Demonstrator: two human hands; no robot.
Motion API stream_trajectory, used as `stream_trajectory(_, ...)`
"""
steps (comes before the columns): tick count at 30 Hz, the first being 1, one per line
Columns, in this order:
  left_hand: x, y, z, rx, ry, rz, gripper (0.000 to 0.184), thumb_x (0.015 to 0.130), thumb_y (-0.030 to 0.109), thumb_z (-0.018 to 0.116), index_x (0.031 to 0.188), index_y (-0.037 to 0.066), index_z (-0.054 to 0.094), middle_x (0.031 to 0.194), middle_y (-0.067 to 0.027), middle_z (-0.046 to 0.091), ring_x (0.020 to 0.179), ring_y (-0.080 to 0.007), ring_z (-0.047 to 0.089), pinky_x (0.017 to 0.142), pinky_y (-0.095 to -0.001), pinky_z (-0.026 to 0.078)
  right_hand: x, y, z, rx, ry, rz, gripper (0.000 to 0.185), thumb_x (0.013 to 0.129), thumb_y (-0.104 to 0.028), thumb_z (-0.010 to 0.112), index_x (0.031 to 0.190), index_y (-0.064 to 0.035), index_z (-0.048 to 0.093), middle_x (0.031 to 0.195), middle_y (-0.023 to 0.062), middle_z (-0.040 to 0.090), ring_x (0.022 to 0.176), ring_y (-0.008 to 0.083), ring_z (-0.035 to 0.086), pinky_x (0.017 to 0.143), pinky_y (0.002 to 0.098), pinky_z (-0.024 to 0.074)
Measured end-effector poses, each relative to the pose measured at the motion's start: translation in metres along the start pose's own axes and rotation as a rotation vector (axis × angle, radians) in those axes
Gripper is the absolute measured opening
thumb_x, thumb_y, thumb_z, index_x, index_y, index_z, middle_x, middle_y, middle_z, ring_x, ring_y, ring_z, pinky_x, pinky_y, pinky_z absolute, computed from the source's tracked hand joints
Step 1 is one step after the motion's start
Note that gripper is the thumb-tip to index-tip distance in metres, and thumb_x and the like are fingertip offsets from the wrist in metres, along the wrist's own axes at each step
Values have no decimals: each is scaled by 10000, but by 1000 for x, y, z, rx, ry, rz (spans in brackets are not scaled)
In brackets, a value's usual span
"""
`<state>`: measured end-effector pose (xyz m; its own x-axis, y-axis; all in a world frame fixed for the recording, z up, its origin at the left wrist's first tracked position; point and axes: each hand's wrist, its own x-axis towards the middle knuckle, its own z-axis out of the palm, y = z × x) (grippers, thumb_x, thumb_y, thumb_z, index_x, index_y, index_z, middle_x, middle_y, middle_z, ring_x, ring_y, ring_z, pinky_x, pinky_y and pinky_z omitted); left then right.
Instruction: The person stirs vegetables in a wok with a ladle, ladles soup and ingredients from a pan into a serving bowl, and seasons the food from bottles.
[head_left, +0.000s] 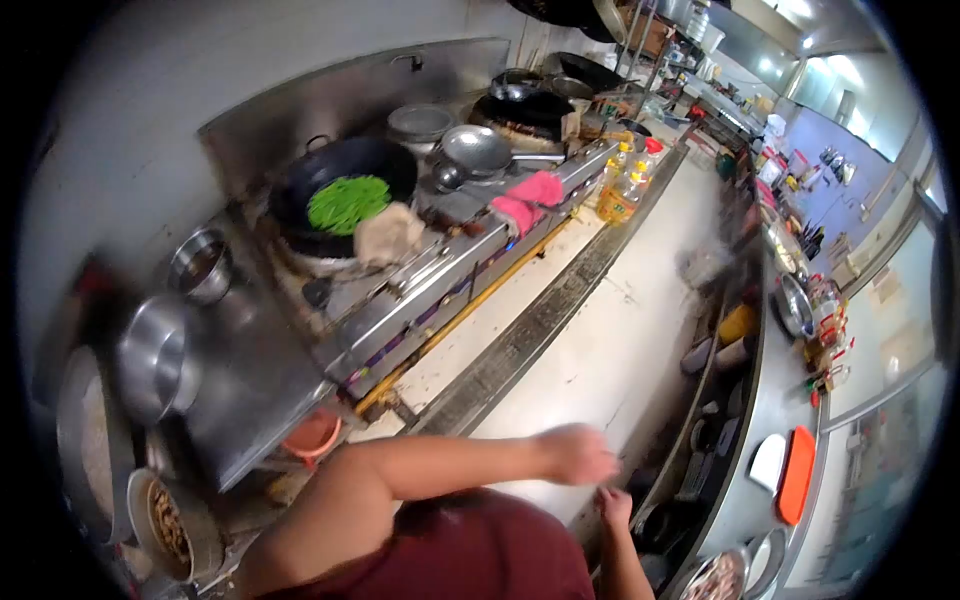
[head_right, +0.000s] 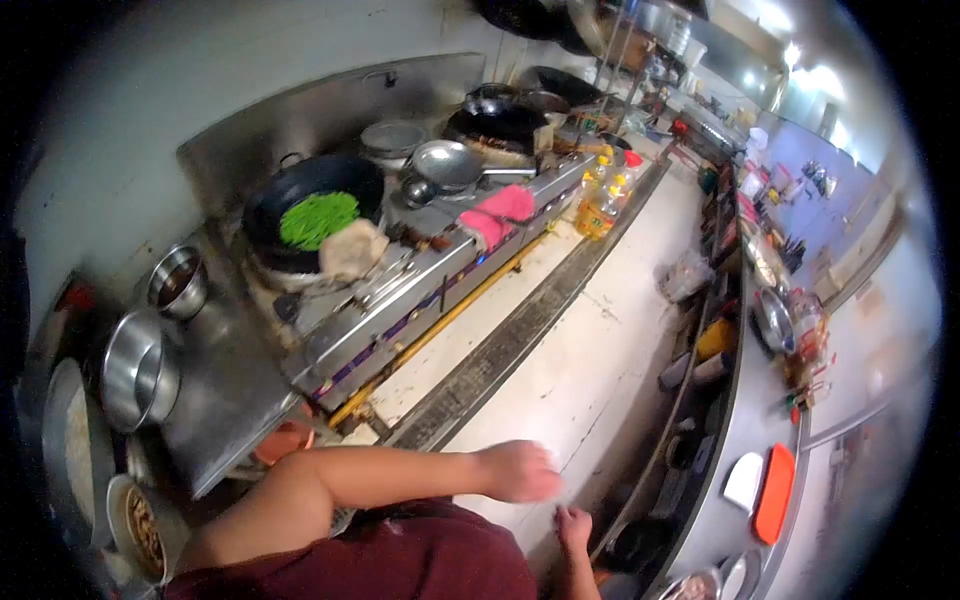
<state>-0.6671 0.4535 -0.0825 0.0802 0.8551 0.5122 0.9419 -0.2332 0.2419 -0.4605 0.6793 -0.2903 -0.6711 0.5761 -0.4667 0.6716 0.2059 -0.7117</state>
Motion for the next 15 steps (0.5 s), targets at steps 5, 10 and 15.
stream_trajectory(5,-125,-139,64,-167,-250,-932,346,828,126,491,1171,95,533,1012,-177,605,980,-359,587,831,-446,484,68,65,-47,-199,182,243,298,792,-254,670,960,-9,648,680,127,654,527,229,596,590,367,500)
stream_trajectory(10,-205,-202,79,-196,-572,-1366,387,772,212,605,1114,39,556,1086,-199,582,1021,-341,572,844,-438,488,185,88,-43,-163,-34,575,573,896,-143,563,1395,-45,299,1118,223,600,692,326,664,536,388,561)
stream_trajectory(15,-229,-261,78,-317,-623,-1508,326,779,293,604,964,25,624,1015,-176,616,969,-319,598,817,-431,497,420,93,-34,-408,-339,235,438,775,-180,703,1160,-24,565,697,117,648,558,199,598,559,328,499)
